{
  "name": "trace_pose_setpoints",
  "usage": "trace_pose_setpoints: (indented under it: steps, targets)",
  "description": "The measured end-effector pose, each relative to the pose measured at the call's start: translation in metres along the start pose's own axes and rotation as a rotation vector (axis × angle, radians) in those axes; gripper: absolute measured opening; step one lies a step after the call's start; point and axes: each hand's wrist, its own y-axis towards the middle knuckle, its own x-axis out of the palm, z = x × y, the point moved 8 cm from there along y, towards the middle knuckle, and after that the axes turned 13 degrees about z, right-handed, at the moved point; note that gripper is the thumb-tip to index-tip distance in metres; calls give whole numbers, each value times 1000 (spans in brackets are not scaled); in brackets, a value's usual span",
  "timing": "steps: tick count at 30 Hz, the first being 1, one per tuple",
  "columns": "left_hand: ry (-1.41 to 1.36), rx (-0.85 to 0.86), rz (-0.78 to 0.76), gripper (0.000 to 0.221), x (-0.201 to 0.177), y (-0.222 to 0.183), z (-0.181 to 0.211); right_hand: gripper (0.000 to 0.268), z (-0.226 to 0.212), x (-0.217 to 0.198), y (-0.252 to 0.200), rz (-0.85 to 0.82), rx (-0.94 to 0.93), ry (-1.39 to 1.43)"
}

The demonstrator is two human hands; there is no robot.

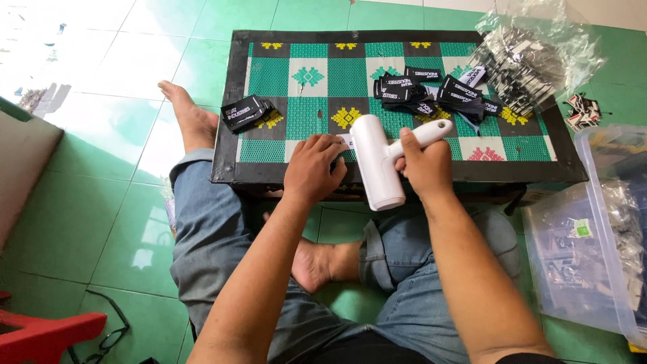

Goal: The person is cleaning small black clothing labels using a lint roller on a small table.

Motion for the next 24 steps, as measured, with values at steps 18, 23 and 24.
trace_pose_setpoints:
  steps: [18,23,24]
  targets:
    - [-1,50,51,28,1,-1,3,57,7,-3,4,33,38,13]
    - [44,78,84,36,13,-7,-4,57,9,-31,18,134,18,50]
    - [45,63,52,49,15,-7,-4,55,6,-36,19,172,6,143]
